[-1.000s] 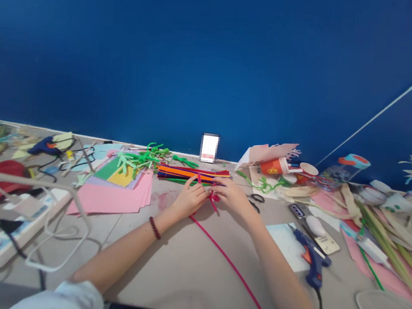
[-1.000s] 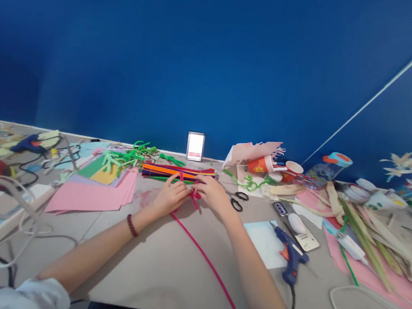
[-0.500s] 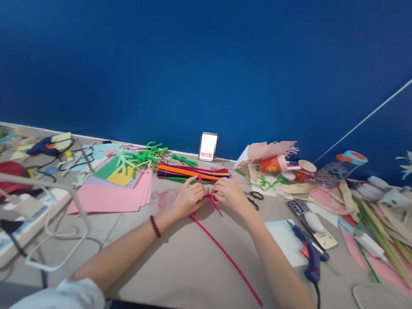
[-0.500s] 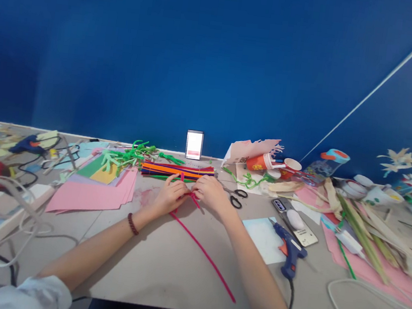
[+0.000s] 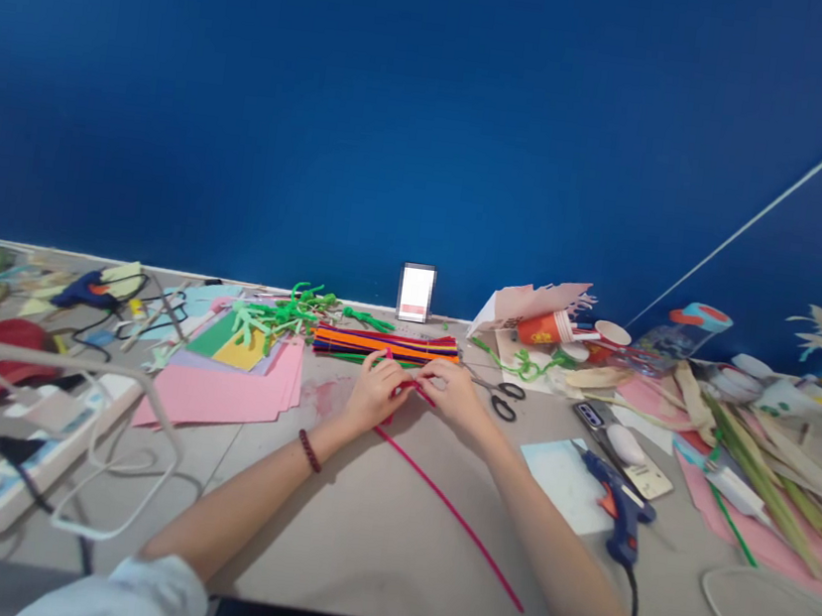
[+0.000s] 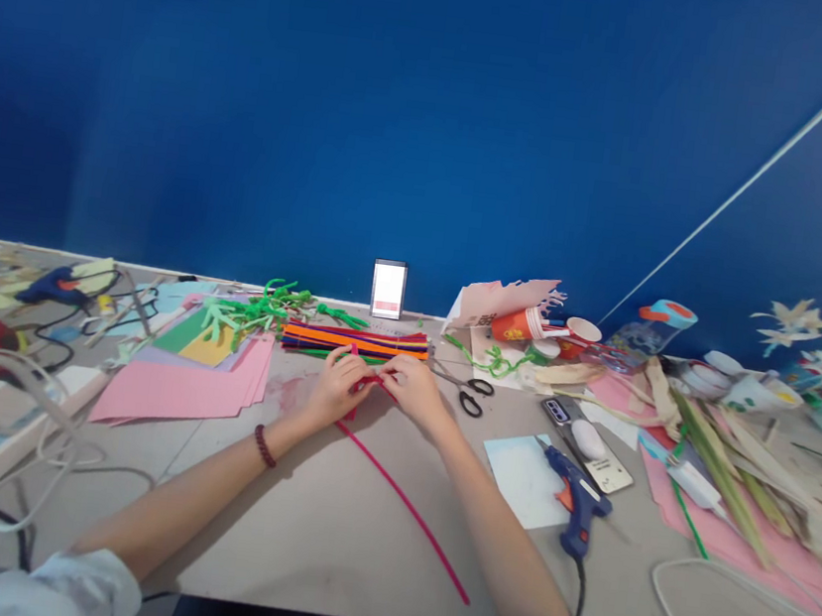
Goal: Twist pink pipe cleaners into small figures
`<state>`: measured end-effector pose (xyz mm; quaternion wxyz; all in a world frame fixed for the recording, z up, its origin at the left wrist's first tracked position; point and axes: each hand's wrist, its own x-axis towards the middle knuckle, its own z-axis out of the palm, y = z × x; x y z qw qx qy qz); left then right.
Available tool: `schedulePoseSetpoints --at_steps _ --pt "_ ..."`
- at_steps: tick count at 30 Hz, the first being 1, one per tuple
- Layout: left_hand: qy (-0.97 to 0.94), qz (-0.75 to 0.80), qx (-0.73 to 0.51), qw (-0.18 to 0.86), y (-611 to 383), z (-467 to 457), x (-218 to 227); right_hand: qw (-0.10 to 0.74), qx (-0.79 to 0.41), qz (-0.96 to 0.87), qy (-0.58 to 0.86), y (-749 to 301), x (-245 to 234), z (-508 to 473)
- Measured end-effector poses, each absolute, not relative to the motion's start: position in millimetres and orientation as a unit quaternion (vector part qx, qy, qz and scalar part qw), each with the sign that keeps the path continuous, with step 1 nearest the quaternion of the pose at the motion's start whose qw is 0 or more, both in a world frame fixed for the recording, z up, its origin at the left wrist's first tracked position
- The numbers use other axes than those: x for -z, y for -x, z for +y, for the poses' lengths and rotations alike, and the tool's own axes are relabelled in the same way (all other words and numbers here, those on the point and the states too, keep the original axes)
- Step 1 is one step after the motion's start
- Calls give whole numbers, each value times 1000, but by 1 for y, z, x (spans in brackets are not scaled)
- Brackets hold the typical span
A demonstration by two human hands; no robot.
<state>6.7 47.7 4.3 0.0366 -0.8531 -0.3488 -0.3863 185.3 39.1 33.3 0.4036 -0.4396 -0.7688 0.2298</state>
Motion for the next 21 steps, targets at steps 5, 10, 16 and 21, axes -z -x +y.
schedulePoseSetpoints --at_steps 5,10,16,21 --pt "851 -352 388 38 -8 47 -4 463 -405 -632 471 -187 -35 44" --pt "831 -376 411 5 -7 47 -2 456 -517 -562 458 -194 -38 47" --pt "825 -376 421 13 -5 45 -8 446 -549 -550 444 -191 -38 43" --pt "850 -342 396 66 -5 44 -13 455 -578 -519 435 -189 -37 44"
